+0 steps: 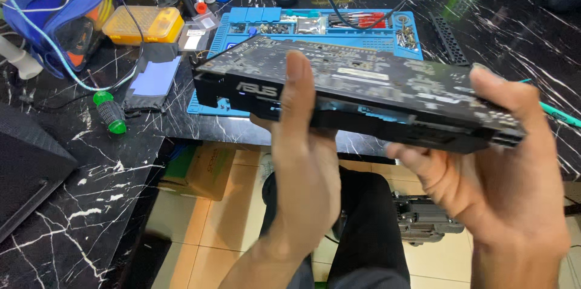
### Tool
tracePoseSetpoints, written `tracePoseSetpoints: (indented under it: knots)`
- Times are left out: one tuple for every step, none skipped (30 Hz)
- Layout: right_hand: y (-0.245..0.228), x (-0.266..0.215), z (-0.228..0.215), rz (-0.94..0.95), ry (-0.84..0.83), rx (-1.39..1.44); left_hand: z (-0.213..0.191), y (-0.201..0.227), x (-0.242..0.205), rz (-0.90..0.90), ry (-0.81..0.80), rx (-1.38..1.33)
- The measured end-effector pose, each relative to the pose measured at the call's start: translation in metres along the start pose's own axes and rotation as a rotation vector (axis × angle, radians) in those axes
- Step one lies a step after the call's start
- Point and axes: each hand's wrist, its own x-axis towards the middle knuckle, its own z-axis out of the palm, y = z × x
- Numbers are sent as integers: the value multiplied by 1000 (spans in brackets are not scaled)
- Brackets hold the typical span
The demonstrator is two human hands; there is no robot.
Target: The person applies thermal paste to a graphics card using a small spatula. They then reattach the heatsink and fans to the card, pressing down to secure the components.
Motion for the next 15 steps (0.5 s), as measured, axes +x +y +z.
tracePoseSetpoints:
  knots:
    - [1, -4, 20, -4, 0, 1, 8, 9, 6, 0, -4, 0]
    - [2, -8, 39, -9, 177, -141, 17, 17, 11, -120, 199, -56]
    - [3, -12, 58, -3, 354, -281, 25, 26, 17, -244, 401, -115]
    - [6, -10, 44, -5, 356, -279, 22, 25, 18, -246, 398, -114]
    - [9, -8, 29, -70, 122, -263, 20, 24, 18, -212, 333, -115]
    - [13, -5, 15, -121, -115, -240, 17, 23, 20, -179, 268, -118]
    - [10, -9, 36, -123, -115, -239, 16, 22, 21, -180, 265, -117]
    - [8, -13, 58, -64, 133, -291, 16, 22, 22, -188, 292, -115]
    - [6, -17, 79, 12, 377, -335, 15, 21, 23, -196, 319, -112]
    - [6, -17, 78, 14, 380, -336, 15, 21, 23, -198, 321, -113]
    - [6, -17, 76, -3, 361, -348, 15, 22, 23, -202, 312, -112]
    - [6, -16, 76, -22, 341, -361, 15, 22, 24, -203, 302, -113]
    - [8, -15, 65, -21, 341, -362, 15, 22, 24, -204, 303, -114]
    - [9, -13, 55, -57, 243, -362, 15, 22, 24, -200, 311, -125]
    - [10, -11, 45, -90, 145, -362, 16, 22, 24, -197, 318, -136]
